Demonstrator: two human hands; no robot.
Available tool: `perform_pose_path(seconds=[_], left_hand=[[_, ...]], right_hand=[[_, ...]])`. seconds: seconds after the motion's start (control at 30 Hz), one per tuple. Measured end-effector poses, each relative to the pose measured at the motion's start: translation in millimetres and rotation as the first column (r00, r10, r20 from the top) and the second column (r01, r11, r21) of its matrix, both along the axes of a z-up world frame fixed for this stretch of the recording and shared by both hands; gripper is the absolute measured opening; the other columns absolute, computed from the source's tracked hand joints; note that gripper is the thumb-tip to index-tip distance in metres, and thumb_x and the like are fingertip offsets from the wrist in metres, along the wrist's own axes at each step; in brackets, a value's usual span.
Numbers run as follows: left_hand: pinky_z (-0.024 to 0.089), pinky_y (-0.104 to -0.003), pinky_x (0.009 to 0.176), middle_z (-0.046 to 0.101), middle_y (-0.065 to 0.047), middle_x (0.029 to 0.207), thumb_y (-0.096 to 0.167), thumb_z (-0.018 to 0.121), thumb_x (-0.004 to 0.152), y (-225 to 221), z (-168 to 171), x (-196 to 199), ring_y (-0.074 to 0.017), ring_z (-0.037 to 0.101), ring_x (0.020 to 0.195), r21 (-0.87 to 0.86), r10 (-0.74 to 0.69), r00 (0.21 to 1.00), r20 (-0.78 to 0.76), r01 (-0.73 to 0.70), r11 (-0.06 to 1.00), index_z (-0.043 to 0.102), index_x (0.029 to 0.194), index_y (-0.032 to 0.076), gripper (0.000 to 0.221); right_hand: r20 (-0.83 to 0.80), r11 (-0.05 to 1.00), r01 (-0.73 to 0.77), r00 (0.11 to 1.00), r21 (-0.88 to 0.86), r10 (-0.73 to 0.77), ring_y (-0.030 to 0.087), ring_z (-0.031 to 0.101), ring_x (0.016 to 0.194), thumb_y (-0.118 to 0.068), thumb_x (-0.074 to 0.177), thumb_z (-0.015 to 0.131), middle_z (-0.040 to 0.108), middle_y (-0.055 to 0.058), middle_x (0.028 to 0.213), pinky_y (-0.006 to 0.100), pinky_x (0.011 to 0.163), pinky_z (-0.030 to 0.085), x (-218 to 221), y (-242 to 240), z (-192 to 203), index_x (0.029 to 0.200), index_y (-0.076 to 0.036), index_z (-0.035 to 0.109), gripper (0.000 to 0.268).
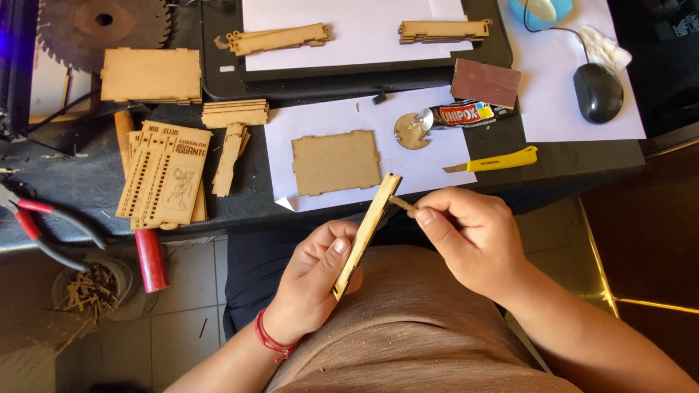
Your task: Gluing and assembling laser-cut wooden pieces to form a box structure.
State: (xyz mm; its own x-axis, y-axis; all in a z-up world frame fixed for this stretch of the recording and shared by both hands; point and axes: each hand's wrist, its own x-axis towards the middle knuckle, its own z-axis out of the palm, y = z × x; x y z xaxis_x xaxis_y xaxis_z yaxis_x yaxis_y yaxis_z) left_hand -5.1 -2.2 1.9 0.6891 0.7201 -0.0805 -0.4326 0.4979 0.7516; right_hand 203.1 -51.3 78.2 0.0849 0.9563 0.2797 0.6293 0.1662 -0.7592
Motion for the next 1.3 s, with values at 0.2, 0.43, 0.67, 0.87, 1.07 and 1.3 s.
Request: perform_pose_path(seconds=[0.2,0.43,0.67,0.87,1.07,1.3], left_hand=[[0.038,-0.026,0.046,0.052,-0.004,0.067,0.032,0.054,0.100,-1.0,-0.5,-3.2,-0.0124,0.048,0.050,0.079,0.020,0.996,-0.085,-0.013,0.997,0.059,0.107,0.002,0.031],[0.035,-0.023,0.048,0.055,-0.001,0.067,0.033,0.053,0.100,-1.7,3.3,-4.5,-0.0072,0.046,0.054,0.163,0.032,0.983,-0.181,-0.002,0.987,0.061,0.103,0.004,0.031],[0.035,-0.022,0.050,0.056,-0.001,0.069,0.033,0.053,0.100,-2.4,2.0,-3.8,-0.0069,0.047,0.056,0.154,0.028,0.981,-0.190,0.001,0.988,0.063,0.104,0.003,0.031],[0.037,-0.022,0.050,0.056,-0.001,0.071,0.032,0.053,0.100,-4.3,-1.3,-3.9,-0.0072,0.048,0.057,0.147,0.025,0.982,-0.187,0.003,0.989,0.062,0.106,0.004,0.030],[0.037,-0.023,0.047,0.055,-0.001,0.068,0.033,0.053,0.100,-4.7,-5.3,-3.7,-0.0077,0.049,0.054,0.135,0.034,0.980,-0.195,-0.007,0.991,0.062,0.106,0.004,0.032],[0.035,-0.022,0.048,0.056,-0.001,0.067,0.034,0.053,0.100,-4.7,0.6,-3.7,-0.0066,0.047,0.055,0.172,0.032,0.976,-0.213,0.005,0.985,0.062,0.105,0.004,0.032]], right_hand=[[-0.068,0.988,-0.111,0.992,-0.103,0.105,0.007,0.045,0.048,-0.023,0.097,0.054,0.057,-0.004,0.057,0.023,0.047,0.036,2.7,-1.5,7.7,0.087,-0.008,0.072,0.025],[-0.280,0.965,-0.158,0.955,-0.207,0.096,0.010,0.041,0.047,-0.018,0.101,0.050,0.048,0.000,0.053,0.024,0.047,0.039,7.8,-0.9,10.0,0.088,-0.001,0.065,0.026],[-0.120,0.976,-0.066,0.992,-0.205,0.042,0.007,0.042,0.053,-0.023,0.099,0.053,0.051,-0.004,0.059,0.023,0.051,0.037,10.1,-5.4,8.0,0.091,-0.006,0.070,0.025],[-0.095,0.978,-0.061,0.995,-0.198,0.043,0.008,0.039,0.050,-0.023,0.099,0.052,0.048,-0.005,0.057,0.023,0.049,0.034,10.3,-9.8,8.4,0.089,-0.007,0.070,0.026],[-0.046,0.980,-0.025,0.999,-0.196,0.016,0.007,0.042,0.050,-0.024,0.099,0.053,0.049,-0.005,0.056,0.023,0.050,0.036,11.1,-10.7,6.4,0.088,-0.008,0.071,0.026],[0.060,0.998,0.011,0.998,-0.054,-0.008,0.009,0.048,0.052,-0.013,0.097,0.057,0.058,-0.002,0.061,0.024,0.050,0.039,6.0,-14.9,6.7,0.088,-0.006,0.066,0.015]])
